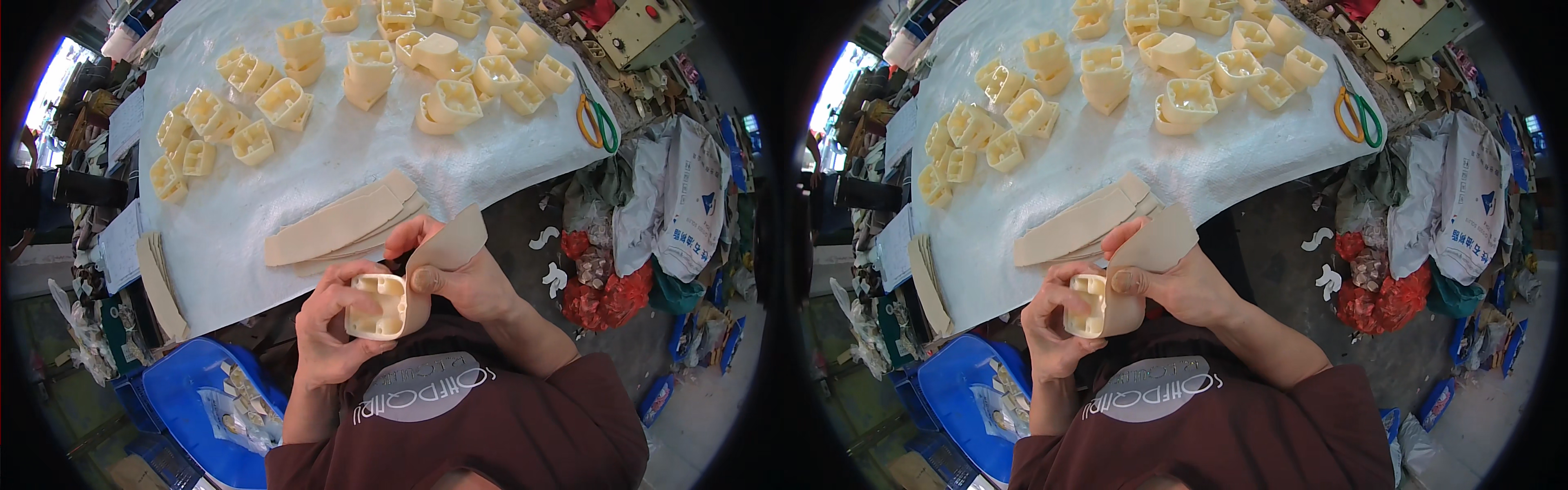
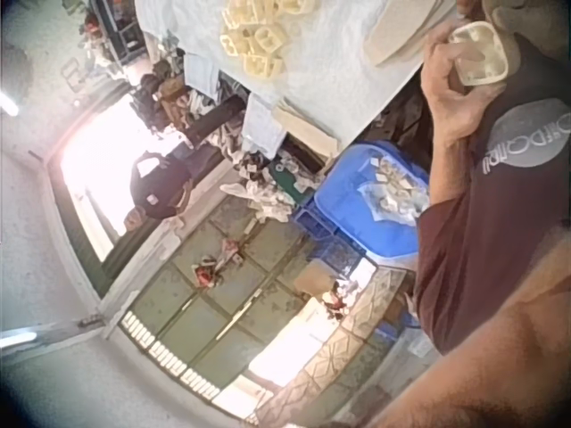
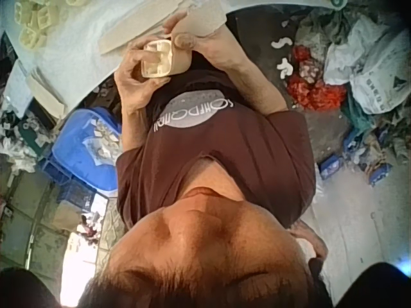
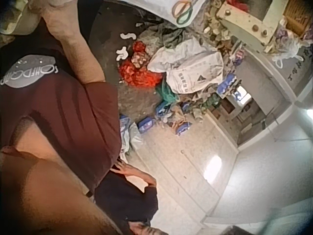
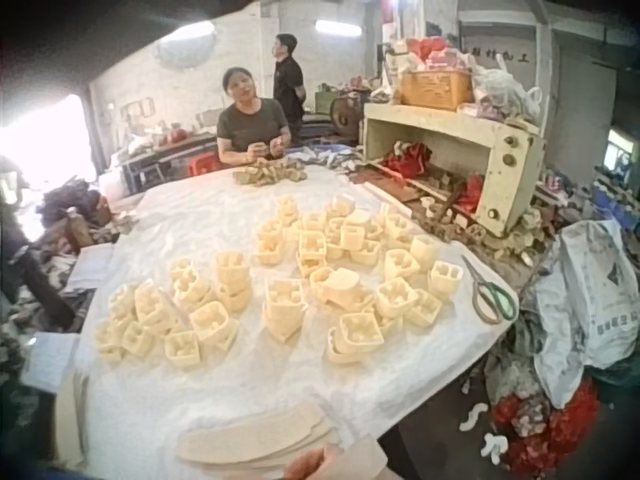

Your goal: The person assembles small beige plastic components by hand. They pick up a plastic mold and a flat plastic sheet, insert the sheet into the mold, and use scissors to trim the excess material. The person repeats this process for multiple units, placing the finished parts on a white cloth-covered table.

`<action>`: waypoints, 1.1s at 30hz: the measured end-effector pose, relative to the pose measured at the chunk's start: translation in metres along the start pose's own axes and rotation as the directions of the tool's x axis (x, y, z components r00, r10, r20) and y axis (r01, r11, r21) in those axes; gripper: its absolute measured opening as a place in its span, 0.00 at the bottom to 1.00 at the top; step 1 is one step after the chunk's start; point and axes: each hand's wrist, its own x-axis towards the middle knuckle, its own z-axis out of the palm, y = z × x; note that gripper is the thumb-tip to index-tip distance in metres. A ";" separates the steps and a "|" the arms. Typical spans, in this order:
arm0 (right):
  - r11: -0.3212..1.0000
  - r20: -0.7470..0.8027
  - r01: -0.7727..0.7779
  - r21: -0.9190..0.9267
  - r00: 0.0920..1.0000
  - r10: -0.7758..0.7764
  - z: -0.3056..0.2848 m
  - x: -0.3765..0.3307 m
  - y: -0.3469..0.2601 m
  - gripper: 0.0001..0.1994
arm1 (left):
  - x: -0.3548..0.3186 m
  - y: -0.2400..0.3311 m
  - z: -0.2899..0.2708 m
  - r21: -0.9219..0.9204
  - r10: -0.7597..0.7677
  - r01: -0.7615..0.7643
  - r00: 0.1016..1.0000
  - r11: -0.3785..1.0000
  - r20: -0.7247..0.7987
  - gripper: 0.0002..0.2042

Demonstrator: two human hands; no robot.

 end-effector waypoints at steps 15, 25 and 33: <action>0.969 -0.072 0.239 0.059 0.969 -0.235 -0.007 0.002 0.017 0.11 | 0.002 -0.005 0.028 0.057 0.058 -0.044 0.958 0.997 -0.281 0.30; 0.997 0.051 0.011 0.072 0.999 -0.014 -0.007 -0.006 0.009 0.13 | 0.000 0.001 0.000 -0.010 0.045 -0.045 0.996 0.999 0.080 0.19; 0.985 -0.101 0.139 0.104 0.986 -0.129 -0.003 -0.002 0.016 0.11 | 0.000 -0.001 0.020 0.168 0.061 -0.041 0.991 0.985 -0.120 0.31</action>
